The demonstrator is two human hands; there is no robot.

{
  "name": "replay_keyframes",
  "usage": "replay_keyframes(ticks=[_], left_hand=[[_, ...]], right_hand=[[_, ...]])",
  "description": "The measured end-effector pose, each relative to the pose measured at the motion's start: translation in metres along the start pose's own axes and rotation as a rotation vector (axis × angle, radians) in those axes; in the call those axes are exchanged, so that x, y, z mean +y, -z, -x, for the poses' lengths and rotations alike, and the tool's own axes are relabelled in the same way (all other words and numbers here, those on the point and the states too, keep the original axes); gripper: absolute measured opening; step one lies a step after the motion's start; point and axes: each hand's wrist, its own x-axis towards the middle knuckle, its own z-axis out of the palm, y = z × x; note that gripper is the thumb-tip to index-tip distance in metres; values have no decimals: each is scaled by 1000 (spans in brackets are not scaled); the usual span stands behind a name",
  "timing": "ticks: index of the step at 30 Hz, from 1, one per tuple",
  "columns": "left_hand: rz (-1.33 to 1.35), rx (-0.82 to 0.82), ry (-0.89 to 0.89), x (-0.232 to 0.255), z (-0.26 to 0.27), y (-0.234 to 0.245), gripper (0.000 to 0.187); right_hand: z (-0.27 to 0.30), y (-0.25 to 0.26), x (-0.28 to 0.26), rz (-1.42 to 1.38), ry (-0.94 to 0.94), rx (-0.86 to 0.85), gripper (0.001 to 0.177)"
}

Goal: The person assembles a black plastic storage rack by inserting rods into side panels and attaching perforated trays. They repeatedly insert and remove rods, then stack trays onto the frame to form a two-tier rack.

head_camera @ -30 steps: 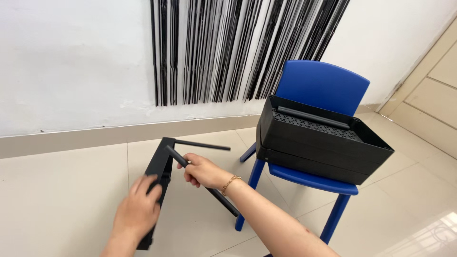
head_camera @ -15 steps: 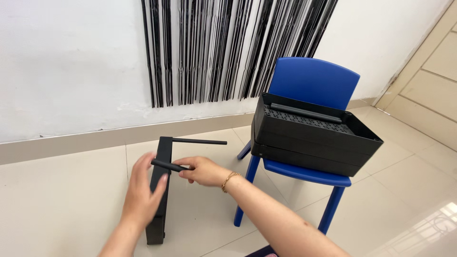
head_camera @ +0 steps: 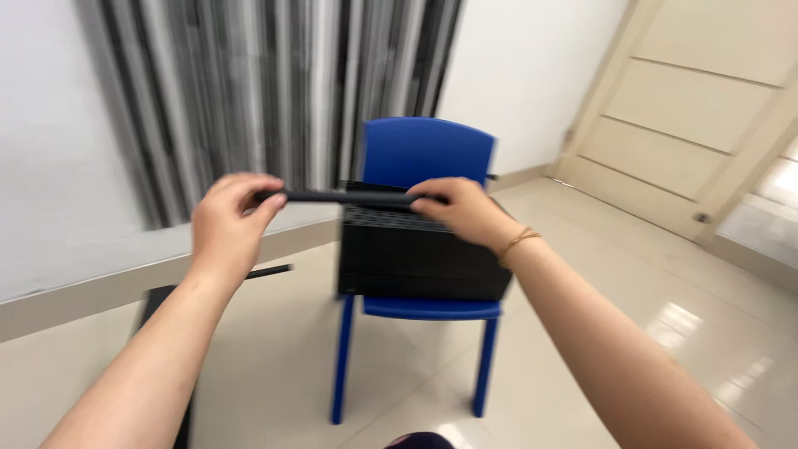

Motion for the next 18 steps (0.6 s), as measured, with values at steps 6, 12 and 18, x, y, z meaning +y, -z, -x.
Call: replay_keyframes(ticks=[6, 12, 18], left_hand=[[-151, -135, 36, 37, -23, -123, 15], [-457, -396, 276, 14, -18, -154, 10], [-640, -2, 50, -116, -21, -81, 41]], right_hand=[[18, 31, 107, 104, -30, 256, 29], [13, 13, 155, 144, -189, 117, 28], [18, -5, 121, 354, -271, 370, 17]])
